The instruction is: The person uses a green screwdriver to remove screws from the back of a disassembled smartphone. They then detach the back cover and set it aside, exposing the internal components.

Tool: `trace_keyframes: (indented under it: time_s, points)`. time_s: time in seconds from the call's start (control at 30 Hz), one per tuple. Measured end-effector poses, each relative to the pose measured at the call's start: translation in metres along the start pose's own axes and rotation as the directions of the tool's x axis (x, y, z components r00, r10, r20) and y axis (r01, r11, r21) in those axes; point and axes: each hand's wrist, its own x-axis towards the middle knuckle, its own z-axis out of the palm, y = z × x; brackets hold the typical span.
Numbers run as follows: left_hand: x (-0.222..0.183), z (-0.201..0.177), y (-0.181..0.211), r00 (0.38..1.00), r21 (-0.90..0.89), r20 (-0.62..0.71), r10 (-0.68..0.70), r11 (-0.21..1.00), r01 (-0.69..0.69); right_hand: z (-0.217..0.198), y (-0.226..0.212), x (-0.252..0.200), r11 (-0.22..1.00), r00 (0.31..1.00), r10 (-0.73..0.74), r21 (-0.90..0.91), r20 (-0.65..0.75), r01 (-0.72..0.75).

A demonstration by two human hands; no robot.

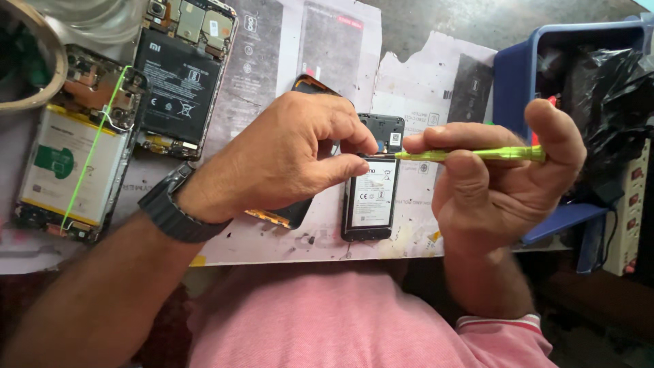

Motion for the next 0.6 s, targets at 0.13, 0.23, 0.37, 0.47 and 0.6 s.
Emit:
trace_keyframes:
  time_s: [0.13, 0.23, 0.37, 0.47, 0.6]
  points:
    - [0.0000, 0.0010, -0.0011, 1.000, 0.003, -0.014, 0.015, 1.000, -0.015, 0.0001, 0.0026, 0.0033, 1.000, 0.999, -0.019, -0.004, 0.038, 0.019]
    - [-0.0007, 0.0015, -0.0013, 0.997, 0.009, -0.040, 0.061, 0.998, -0.060, -0.0032, 0.0045, 0.0053, 0.998, 0.995, -0.069, -0.009, 0.074, 0.069]
    - [-0.0007, 0.0023, -0.0007, 0.997, 0.022, -0.062, 0.044, 0.999, -0.043, -0.0067, 0.0038, 0.0041, 0.994, 0.988, -0.096, -0.032, 0.123, 0.101]
    - [-0.0002, 0.0024, -0.0008, 0.996, 0.053, -0.072, 0.056, 0.997, -0.052, -0.0065, 0.0039, 0.0009, 0.995, 0.988, -0.081, -0.048, 0.128, 0.088]
    - [-0.0005, 0.0027, -0.0007, 0.994, 0.063, -0.081, 0.069, 0.996, -0.064, -0.0062, 0.0042, -0.0009, 0.996, 0.985, -0.067, -0.054, 0.157, 0.076]
